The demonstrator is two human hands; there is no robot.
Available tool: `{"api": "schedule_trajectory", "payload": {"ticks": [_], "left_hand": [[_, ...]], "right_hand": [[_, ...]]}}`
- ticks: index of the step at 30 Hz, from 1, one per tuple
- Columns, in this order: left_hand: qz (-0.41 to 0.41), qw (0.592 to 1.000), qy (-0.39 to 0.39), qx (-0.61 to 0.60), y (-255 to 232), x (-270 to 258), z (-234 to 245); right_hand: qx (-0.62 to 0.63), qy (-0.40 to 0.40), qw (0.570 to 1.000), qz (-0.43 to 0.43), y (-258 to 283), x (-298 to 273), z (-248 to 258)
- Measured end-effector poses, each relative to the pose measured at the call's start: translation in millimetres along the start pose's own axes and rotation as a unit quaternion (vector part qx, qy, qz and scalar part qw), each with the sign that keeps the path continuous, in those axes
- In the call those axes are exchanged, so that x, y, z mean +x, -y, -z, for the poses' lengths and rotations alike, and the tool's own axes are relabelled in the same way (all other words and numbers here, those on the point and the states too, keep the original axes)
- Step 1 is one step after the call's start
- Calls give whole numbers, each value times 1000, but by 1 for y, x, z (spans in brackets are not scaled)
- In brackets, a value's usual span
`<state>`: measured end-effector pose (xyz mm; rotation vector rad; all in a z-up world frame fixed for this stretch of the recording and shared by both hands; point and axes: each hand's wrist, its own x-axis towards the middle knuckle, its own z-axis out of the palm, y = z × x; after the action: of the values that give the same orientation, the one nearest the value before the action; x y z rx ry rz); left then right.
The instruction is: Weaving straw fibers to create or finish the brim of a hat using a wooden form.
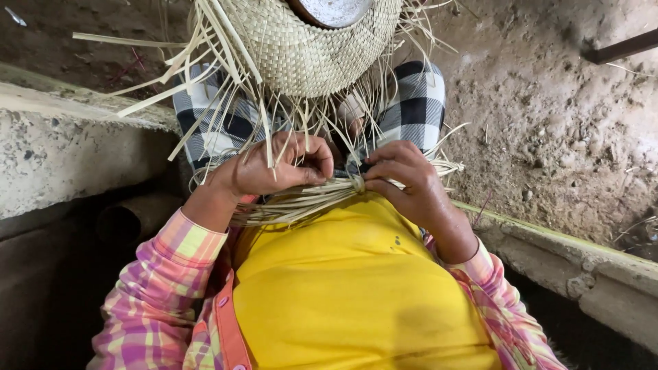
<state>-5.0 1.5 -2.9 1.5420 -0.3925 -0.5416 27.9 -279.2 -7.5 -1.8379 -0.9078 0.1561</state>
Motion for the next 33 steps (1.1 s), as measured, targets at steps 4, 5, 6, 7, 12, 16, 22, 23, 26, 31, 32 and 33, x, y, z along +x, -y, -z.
{"api": "schedule_trajectory", "payload": {"ticks": [4, 5, 6, 7, 12, 16, 22, 23, 26, 31, 32, 33], "left_hand": [[-10, 1000, -3, -13, 2, -2, -4], [-9, 1000, -4, -14, -3, -5, -4], [-12, 1000, 1, 21, -7, -8, -3], [-15, 998, 7, 56, -12, -11, -3], [8, 992, -29, 121, -55, -38, 2], [57, 971, -12, 233, -59, -48, -5], [22, 950, -42, 309, -21, -48, -19], [20, 950, -40, 309, -36, -53, -17], [57, 953, -78, 288, -95, -62, -7], [376, 497, -221, 750, -102, -130, 3], [373, 497, -219, 752, -111, -127, -11], [298, 459, -187, 815, -119, -124, -24]], "right_hand": [[65, 56, 996, -22, -24, -19, -5], [66, 57, 996, -22, -24, -21, -5], [92, 58, 993, -47, -23, -23, -5], [117, 60, 989, -71, -23, -24, -5], [157, 63, 982, -86, -29, -28, -6], [144, 72, 983, -86, -26, -24, -5], [144, 74, 981, -102, -21, -21, -6], [143, 73, 982, -103, -22, -21, -2], [37, 177, 980, -81, -21, -16, 8], [-55, 196, 978, -37, -14, 6, 5], [-56, 193, 979, -39, -19, 11, 4], [-26, 223, 973, -50, -25, 15, 2]]}}
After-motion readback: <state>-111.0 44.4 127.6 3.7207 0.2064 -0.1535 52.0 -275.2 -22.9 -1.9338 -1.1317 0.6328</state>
